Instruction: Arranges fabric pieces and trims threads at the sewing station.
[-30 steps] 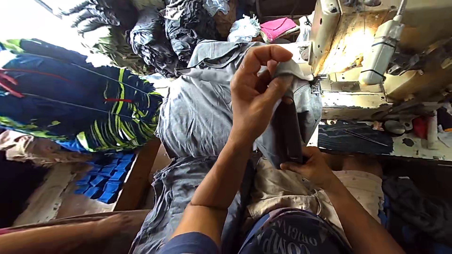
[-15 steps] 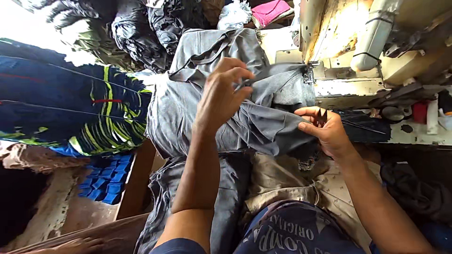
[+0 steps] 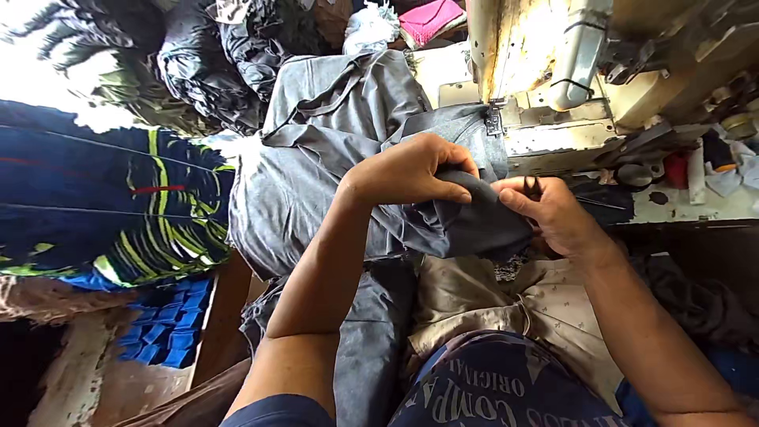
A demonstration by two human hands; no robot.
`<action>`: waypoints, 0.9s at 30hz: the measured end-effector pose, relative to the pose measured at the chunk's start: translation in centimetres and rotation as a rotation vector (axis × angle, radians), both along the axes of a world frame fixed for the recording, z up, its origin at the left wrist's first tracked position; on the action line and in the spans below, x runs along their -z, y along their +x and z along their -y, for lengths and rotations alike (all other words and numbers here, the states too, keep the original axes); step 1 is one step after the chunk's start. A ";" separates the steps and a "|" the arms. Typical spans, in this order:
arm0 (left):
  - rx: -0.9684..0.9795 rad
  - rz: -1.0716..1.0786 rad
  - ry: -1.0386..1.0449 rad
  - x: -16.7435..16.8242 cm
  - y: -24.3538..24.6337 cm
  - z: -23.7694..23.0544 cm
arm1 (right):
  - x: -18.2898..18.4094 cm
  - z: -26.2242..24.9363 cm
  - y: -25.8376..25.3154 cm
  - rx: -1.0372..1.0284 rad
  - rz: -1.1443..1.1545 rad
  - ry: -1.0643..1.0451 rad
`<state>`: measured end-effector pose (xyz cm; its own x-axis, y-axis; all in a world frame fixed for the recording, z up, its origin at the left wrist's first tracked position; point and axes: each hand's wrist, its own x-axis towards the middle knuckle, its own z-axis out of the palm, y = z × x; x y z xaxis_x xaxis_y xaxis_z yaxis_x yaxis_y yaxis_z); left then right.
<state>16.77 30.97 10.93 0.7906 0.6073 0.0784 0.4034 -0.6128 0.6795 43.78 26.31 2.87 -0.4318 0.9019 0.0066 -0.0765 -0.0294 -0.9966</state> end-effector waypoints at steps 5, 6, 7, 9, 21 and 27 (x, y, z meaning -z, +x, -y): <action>-0.033 0.016 0.011 0.1 -0.3 1.6 | -0.4 0.5 -0.3 -0.096 -0.149 0.010; -0.044 0.011 -0.006 0.2 -0.4 1.7 | -0.5 0.6 -0.4 -0.064 -0.172 0.072; -0.059 0.008 -0.019 0.1 -0.5 1.8 | -0.8 0.7 -0.5 -0.041 -0.183 0.136; -0.091 -0.003 -0.014 -0.1 -0.4 2.0 | -1.1 0.7 -0.7 -0.013 -0.186 0.240; -0.195 0.028 0.153 -0.4 -0.4 3.9 | -1.8 1.0 -0.3 0.086 0.089 0.504; -0.169 0.200 0.170 1.6 -1.1 4.2 | -0.9 0.1 -0.5 0.081 0.142 0.653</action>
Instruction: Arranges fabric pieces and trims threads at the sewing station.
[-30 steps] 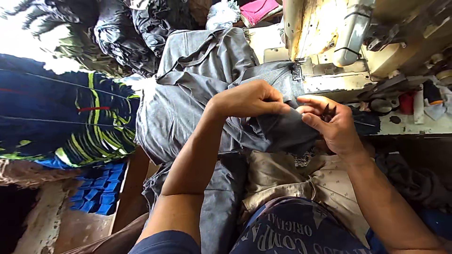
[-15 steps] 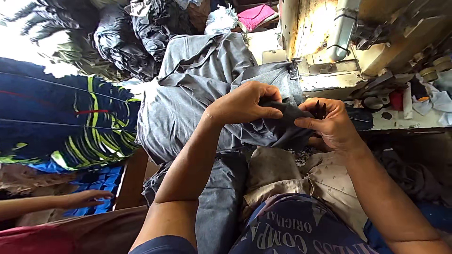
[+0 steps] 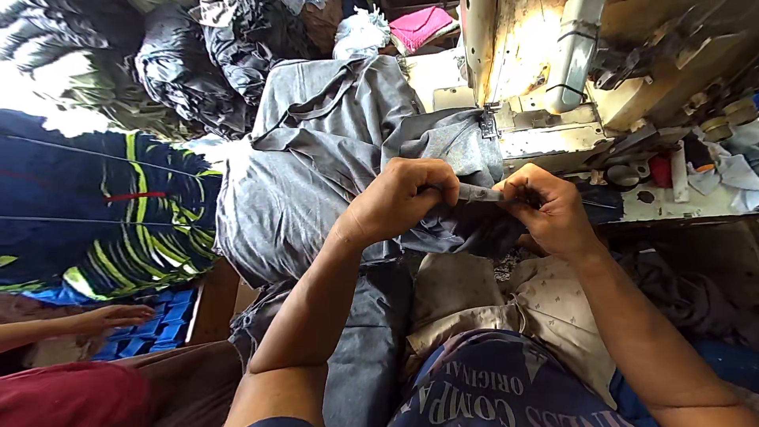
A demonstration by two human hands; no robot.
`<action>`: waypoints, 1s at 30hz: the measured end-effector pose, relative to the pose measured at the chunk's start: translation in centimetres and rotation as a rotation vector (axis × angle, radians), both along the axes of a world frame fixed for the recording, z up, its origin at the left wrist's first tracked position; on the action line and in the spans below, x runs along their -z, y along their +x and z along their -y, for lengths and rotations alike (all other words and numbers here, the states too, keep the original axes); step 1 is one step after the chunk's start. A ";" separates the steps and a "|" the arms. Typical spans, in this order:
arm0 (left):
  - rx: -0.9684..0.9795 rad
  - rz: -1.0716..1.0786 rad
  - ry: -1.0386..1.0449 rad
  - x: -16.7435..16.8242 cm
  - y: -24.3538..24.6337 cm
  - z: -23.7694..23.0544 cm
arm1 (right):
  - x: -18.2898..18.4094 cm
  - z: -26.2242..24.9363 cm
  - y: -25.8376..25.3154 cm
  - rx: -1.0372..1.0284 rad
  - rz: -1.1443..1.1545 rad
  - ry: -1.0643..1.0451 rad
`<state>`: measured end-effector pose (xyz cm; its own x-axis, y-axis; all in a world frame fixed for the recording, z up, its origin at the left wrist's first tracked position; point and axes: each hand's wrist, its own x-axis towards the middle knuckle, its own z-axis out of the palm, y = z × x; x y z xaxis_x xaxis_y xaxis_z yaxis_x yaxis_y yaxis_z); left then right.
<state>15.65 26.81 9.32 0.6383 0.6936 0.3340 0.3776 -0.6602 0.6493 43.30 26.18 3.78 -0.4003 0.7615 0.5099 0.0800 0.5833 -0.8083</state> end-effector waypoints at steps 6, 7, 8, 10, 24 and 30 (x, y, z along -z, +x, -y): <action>-0.074 0.093 -0.042 1.8 0.0 -0.5 | 0.8 -0.4 -0.4 -0.029 -0.163 0.015; -0.094 0.102 -0.047 1.8 0.2 -0.4 | 0.7 -0.3 -0.4 -0.033 -0.162 0.023; -0.128 0.108 -0.033 1.8 0.5 -0.3 | 0.6 -0.3 -0.4 -0.031 -0.152 0.040; -0.229 0.123 0.036 1.6 1.5 -0.1 | 0.2 0.0 -0.4 -0.016 -0.104 0.093; 0.161 0.169 -0.011 -5.8 -8.2 8.0 | -2.3 2.4 2.3 0.012 0.100 0.211; -0.312 0.348 0.076 -6.2 -20.9 18.7 | -0.8 -1.9 4.1 0.330 0.051 -0.118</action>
<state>-5.23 8.08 15.56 0.2448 0.7996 0.5483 0.3341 -0.6004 0.7265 47.35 28.05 4.56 -0.1456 0.9066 0.3960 0.2904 0.4218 -0.8590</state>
